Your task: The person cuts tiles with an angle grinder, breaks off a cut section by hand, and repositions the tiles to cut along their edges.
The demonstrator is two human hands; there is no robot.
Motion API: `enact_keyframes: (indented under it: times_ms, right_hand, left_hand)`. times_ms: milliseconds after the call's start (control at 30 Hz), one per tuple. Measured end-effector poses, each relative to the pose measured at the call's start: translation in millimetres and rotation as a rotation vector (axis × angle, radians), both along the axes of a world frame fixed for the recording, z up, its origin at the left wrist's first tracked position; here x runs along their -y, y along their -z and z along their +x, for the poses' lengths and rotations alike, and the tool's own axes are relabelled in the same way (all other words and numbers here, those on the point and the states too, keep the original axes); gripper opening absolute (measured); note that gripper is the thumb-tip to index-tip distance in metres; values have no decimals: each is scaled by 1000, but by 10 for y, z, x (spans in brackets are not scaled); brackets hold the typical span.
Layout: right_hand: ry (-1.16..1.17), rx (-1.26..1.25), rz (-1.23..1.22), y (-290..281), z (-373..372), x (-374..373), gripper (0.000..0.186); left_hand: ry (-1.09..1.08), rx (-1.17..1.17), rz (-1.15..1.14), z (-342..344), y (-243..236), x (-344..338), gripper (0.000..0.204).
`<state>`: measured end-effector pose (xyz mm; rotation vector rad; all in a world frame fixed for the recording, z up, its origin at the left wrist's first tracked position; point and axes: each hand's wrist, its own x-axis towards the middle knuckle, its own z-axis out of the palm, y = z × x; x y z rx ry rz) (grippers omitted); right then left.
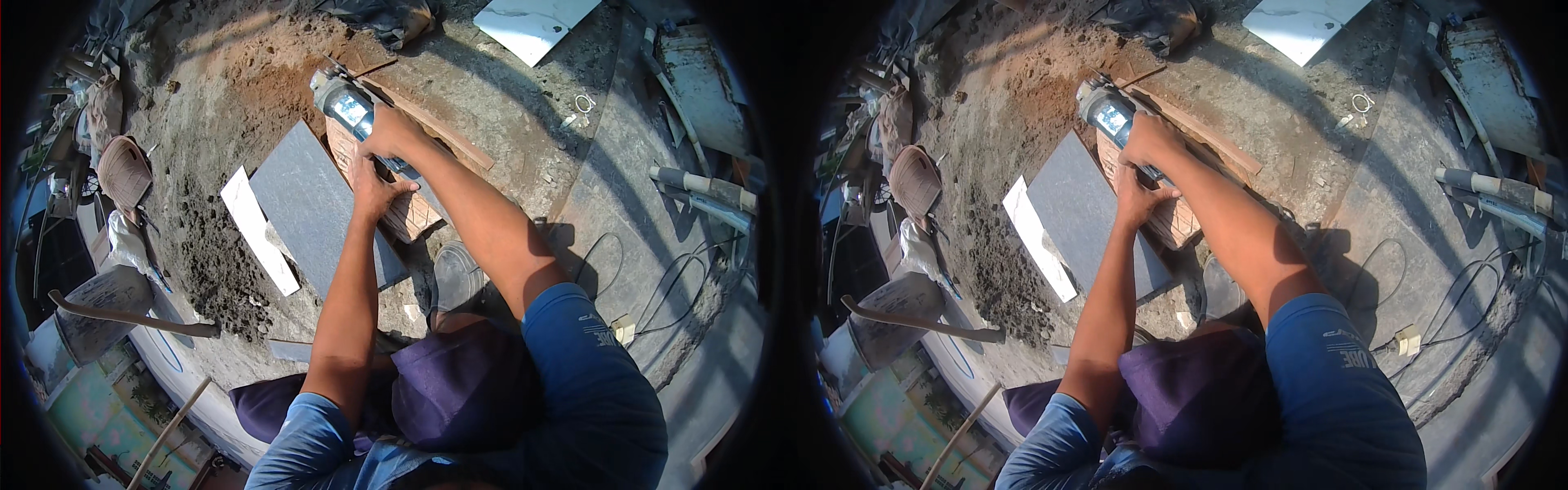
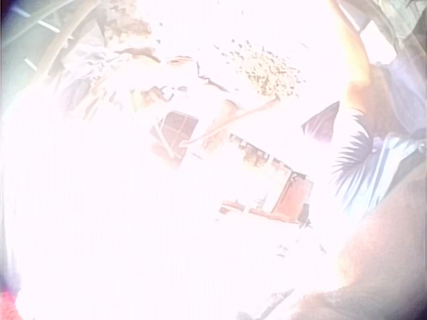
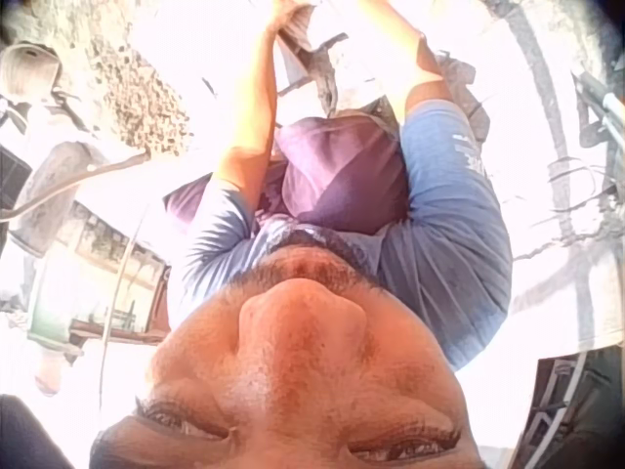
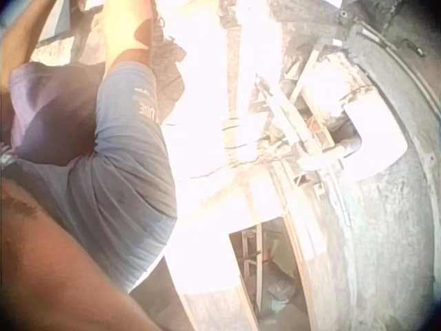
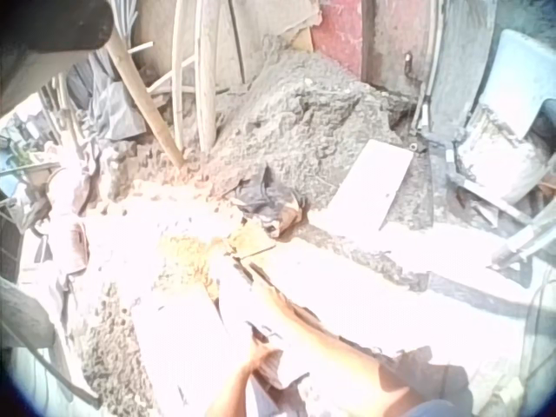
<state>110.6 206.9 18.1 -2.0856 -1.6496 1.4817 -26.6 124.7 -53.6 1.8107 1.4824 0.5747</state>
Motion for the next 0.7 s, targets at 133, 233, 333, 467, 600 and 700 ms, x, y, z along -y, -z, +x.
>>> enact_keyframes:
  times_ms: [133,233,333,467,600,700]
  right_hand:
    - [2,-1,1,27,29,37,80]
    - [3,15,27,55,44,70,80]
    - [4,1,28,44,56,129,81]
    - [-12,2,13,4,88,171,82]
    - [3,0,50,42,145,237,84]
    - [15,-7,72,43,157,281,83]
  left_hand:
    - [-1,-37,75,-9,55,21,105]
    - [-1,-21,87,-9,111,21,102]
    - [-21,-34,76,-41,138,27,97]
    - [-13,-38,-130,-72,142,-6,118]
    - [1,-7,98,4,103,16,91]
    - [24,-39,114,-18,102,3,92]
